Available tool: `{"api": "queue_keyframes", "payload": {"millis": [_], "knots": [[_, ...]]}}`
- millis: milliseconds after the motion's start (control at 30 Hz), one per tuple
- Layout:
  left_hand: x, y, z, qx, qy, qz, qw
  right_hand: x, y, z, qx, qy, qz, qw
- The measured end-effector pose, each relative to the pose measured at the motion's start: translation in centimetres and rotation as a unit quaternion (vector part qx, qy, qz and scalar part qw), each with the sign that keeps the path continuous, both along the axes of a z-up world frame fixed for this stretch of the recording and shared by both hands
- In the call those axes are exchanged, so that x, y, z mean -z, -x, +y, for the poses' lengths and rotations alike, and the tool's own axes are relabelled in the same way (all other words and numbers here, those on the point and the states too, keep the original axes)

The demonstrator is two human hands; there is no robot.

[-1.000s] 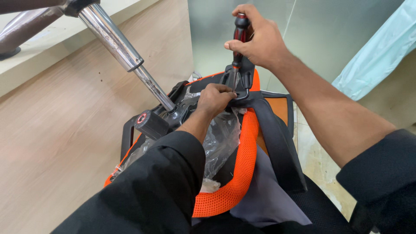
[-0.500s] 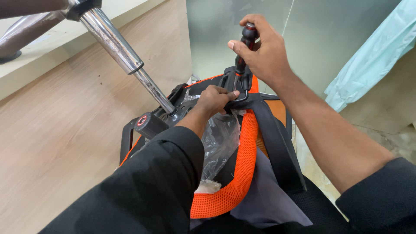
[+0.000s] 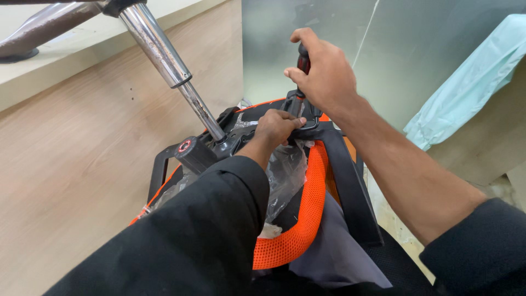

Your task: The person uses a screwdriver to tighten screws on the central hub of an orange office chair base. They rotate the base to access different screw locations and continue fastening components together.

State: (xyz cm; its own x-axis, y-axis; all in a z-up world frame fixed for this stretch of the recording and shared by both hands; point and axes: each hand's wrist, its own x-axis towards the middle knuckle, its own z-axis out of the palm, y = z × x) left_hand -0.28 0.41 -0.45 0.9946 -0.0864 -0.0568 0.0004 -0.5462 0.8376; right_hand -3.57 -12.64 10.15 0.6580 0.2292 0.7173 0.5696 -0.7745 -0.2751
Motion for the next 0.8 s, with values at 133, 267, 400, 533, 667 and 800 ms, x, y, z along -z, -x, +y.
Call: {"api": "queue_keyframes", "payload": {"millis": [133,267,400,533,667,800], "knots": [[-0.4,-0.4,-0.3,-0.008,-0.025,0.019,0.999,-1.2,0.0,-0.3,-0.079,-0.005,0.086,0.993],[0.0,-0.5,-0.4,-0.008,-0.011,0.016,1.000,-1.4,0.1,-1.2,-0.211,-0.121,0.237,0.941],[0.2,-0.5,-0.3,-0.004,-0.007,0.002,1.000,-0.8,0.2,-1.7,-0.150,-0.074,0.140,0.976],[0.1,-0.3,-0.5,-0.010,-0.003,-0.002,1.000,-0.6,0.1,-2.3,-0.139,-0.052,0.094,0.984],[0.0,-0.2,-0.5,-0.012,-0.005,0.001,1.000,-0.6,0.0,-2.8,-0.139,-0.086,0.135,0.977],[0.5,-0.5,-0.4,-0.008,-0.002,-0.005,1.000,-0.7,-0.5,-3.1,-0.190,-0.157,0.240,0.939]]}}
